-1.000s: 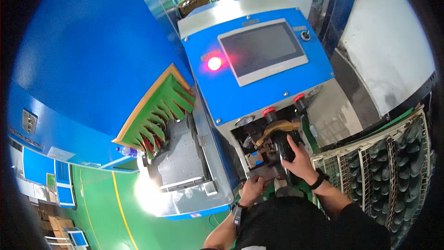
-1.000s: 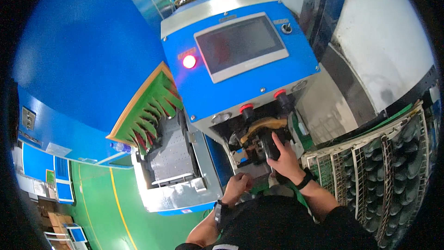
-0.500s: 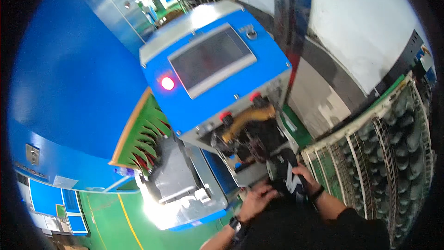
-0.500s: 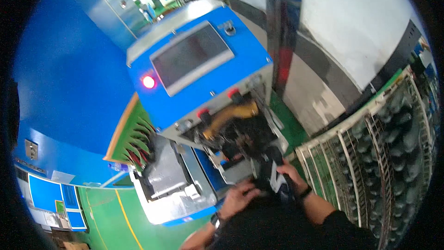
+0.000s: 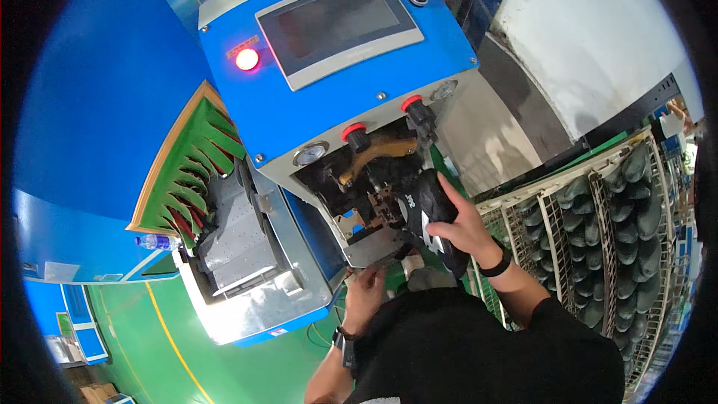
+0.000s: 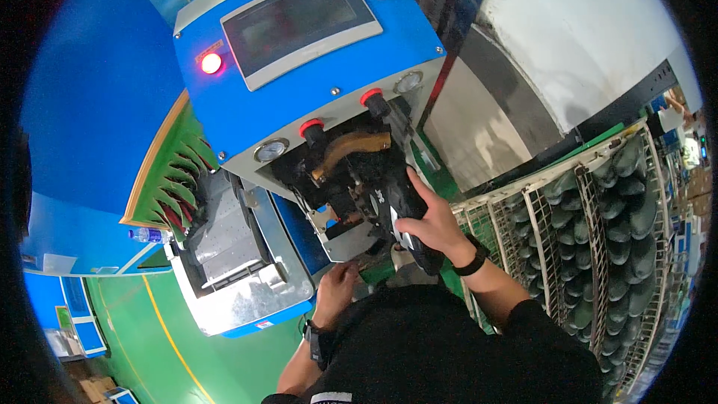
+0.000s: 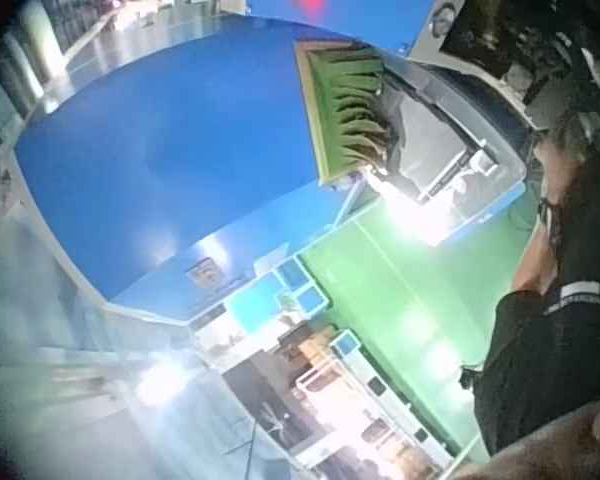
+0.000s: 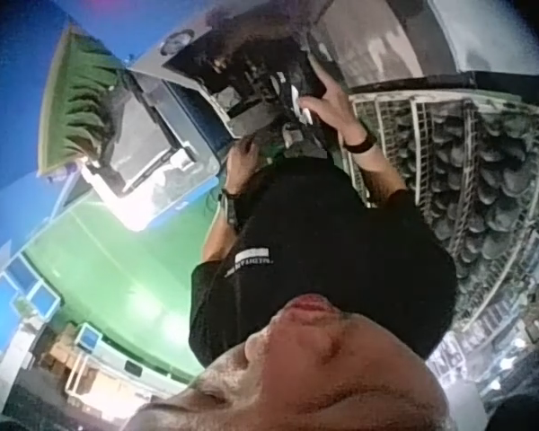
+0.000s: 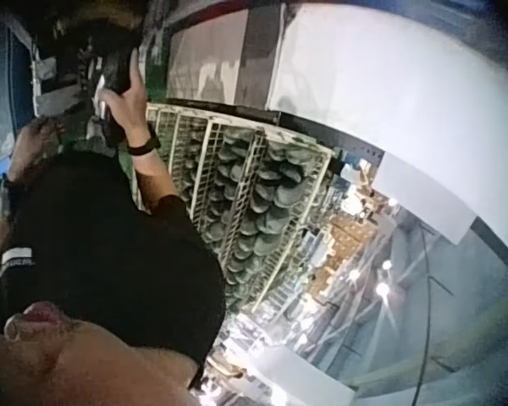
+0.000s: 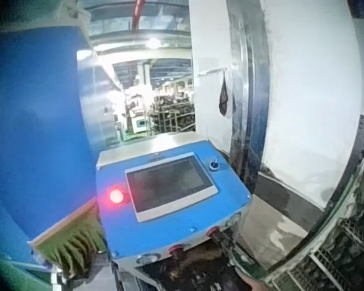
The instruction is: Operating industrial machines to perform lasting and molding on shoe uppers in a factory setting.
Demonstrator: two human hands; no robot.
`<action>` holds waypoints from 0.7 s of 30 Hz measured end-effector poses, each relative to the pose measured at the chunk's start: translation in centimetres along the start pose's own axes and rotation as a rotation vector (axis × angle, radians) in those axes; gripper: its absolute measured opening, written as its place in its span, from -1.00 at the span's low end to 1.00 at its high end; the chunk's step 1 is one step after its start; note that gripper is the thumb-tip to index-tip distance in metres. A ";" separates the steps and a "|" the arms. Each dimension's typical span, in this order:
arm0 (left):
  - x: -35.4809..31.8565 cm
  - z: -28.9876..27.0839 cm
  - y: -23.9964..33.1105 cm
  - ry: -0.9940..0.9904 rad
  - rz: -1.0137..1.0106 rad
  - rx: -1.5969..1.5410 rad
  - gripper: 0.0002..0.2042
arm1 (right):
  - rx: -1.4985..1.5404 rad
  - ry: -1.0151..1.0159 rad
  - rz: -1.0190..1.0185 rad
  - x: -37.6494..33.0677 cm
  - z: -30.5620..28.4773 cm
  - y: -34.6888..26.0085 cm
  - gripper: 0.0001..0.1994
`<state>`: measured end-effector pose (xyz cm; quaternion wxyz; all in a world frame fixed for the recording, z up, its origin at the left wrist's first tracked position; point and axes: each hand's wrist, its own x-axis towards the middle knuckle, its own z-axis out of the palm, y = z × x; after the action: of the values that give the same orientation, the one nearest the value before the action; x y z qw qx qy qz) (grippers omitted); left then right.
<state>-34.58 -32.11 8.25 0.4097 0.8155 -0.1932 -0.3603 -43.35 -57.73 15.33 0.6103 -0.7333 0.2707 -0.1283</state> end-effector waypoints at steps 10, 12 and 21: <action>0.5 -1.6 -4.1 -0.063 -0.080 -0.053 -0.66 | -1.109 -0.080 -0.038 6.9 7.7 -1.4 0.01; 0.4 -2.3 -4.6 -0.017 -0.070 -0.038 -0.65 | -1.034 -0.110 0.027 7.4 8.4 -2.3 -0.03; 2.3 -4.5 -3.7 -0.044 -0.033 -0.061 -0.66 | -0.982 0.095 -0.140 8.1 8.6 2.3 -0.04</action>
<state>-29.63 -29.02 6.09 0.4241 0.7975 -0.1774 -0.3908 -32.85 -55.37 10.02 0.1698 -0.9439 0.2770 -0.0598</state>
